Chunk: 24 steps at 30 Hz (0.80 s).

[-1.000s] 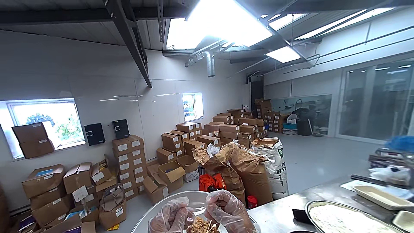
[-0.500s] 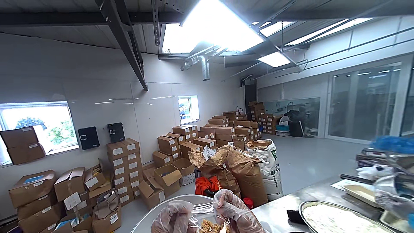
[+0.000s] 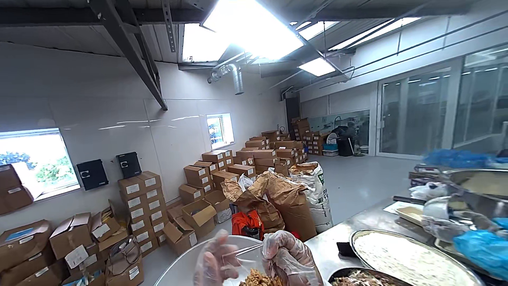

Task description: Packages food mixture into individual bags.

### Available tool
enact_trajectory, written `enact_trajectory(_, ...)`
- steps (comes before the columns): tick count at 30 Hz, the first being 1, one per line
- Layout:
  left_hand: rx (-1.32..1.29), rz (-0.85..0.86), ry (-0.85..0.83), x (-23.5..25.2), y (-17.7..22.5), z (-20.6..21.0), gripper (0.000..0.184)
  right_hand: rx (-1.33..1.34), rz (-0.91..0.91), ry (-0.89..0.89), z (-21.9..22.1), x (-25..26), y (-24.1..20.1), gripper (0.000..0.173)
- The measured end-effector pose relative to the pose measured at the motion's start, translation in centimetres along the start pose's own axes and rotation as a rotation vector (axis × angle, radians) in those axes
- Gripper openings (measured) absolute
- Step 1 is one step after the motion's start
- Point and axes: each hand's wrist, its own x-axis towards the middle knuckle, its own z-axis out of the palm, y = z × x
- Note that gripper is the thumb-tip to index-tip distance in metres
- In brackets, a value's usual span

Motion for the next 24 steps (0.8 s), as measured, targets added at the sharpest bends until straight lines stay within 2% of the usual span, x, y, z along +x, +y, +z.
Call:
enact_trajectory(1,-0.014,-0.035,-0.040,-0.2,-0.3,0.7,0.082,-0.024,-0.013,0.001,-0.1,-0.2,0.1,0.019)
enact_trajectory(2,-0.033,-0.041,-0.059,-0.4,-0.6,1.4,0.080,-0.054,-0.019,0.000,-0.3,-0.3,0.2,0.019)
enact_trajectory(3,-0.040,-0.041,-0.054,-0.5,-0.8,2.0,0.071,-0.091,-0.016,0.005,-0.5,-0.5,0.3,0.020)
enact_trajectory(6,-0.058,-0.141,0.063,-0.4,-1.3,3.3,0.027,-0.180,0.003,0.048,-1.3,-1.0,0.4,0.024)
enact_trajectory(9,-0.033,-0.227,0.130,-0.3,-2.4,4.1,0.028,-0.217,0.037,0.079,-2.8,-1.6,0.7,0.027)
enact_trajectory(13,0.074,-0.142,0.173,-1.0,-4.3,5.6,0.027,-0.084,0.123,0.241,-5.3,-3.0,0.9,0.029)
enact_trajectory(14,0.098,-0.104,0.191,-1.2,-4.9,6.1,0.025,-0.125,0.143,0.255,-6.0,-3.5,0.8,0.035)
enact_trajectory(16,0.217,-0.009,0.228,-1.5,-6.4,7.2,0.021,-0.276,0.235,0.227,-6.6,-4.5,0.3,0.060)
enact_trajectory(17,0.303,0.041,0.234,-1.8,-7.3,7.7,0.018,-0.356,0.284,0.212,-6.5,-5.1,0.1,0.056)
enact_trajectory(19,0.453,0.112,0.220,-2.2,-9.1,8.6,0.014,-0.505,0.434,0.252,-6.1,-5.8,-1.0,0.030)
enact_trajectory(21,0.513,0.139,0.193,-2.1,-10.9,9.5,0.014,-0.608,0.473,0.324,-7.2,-6.6,-1.5,0.014)
enact_trajectory(22,0.495,0.119,0.186,-2.0,-11.6,9.9,0.014,-0.634,0.469,0.361,-8.1,-7.1,-1.9,0.010)
enact_trajectory(24,0.386,0.058,0.211,-1.8,-12.4,10.7,0.018,-0.653,0.446,0.473,-9.9,-8.2,-3.2,0.016)
